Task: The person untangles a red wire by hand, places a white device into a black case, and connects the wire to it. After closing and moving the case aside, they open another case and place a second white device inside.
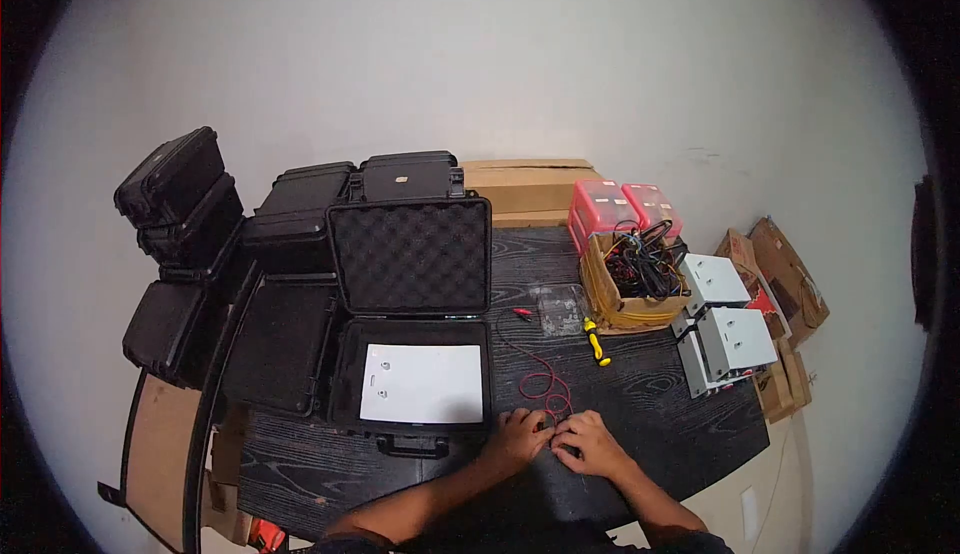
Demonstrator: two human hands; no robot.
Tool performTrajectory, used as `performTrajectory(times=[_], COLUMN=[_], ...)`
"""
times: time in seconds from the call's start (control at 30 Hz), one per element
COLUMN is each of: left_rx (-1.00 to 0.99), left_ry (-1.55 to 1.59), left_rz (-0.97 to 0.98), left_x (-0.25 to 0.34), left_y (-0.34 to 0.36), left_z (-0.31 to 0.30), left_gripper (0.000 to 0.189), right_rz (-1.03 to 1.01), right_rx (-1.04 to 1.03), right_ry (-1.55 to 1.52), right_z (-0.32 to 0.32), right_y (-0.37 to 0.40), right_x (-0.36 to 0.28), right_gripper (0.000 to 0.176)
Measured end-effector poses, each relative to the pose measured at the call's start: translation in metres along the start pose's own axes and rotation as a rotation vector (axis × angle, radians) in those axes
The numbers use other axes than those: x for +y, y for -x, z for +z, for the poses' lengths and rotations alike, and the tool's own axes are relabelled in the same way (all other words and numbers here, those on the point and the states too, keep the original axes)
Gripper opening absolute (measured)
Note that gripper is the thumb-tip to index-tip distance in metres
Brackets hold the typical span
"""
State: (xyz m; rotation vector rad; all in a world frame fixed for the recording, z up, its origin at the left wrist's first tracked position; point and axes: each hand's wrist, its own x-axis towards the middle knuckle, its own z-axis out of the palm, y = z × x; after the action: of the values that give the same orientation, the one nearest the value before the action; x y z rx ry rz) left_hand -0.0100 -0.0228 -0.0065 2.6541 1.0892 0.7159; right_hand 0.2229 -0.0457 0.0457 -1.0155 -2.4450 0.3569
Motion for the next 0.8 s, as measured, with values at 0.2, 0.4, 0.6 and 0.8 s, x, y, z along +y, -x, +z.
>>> performTrajectory(times=[0.2,0.4,0.6,0.8], left_rx=[0.129,0.053,-0.044,-0.002], left_ry=[0.204,0.247,0.532,0.411], left_rz=[0.197,0.293,0.094,0.173], left_x=[-0.020,-0.031,-0.011,-0.020], left_y=[0.008,0.009,0.001,0.001], left_z=[0.019,0.023,-0.006,0.017], left_gripper=[0.024,0.029,0.044,0.048], right_rz=[0.162,0.257,0.215,0.192], right_rx=[0.020,0.128,0.092,0.087], right_ry=[0.123,0.230,0.192,0.181], right_z=[-0.010,-0.005,-0.005,-0.002], right_y=[0.002,0.004,0.004,0.003], right_x=[0.009,0.008,0.009,0.009], right_gripper=[0.027,0.032,0.037,0.034])
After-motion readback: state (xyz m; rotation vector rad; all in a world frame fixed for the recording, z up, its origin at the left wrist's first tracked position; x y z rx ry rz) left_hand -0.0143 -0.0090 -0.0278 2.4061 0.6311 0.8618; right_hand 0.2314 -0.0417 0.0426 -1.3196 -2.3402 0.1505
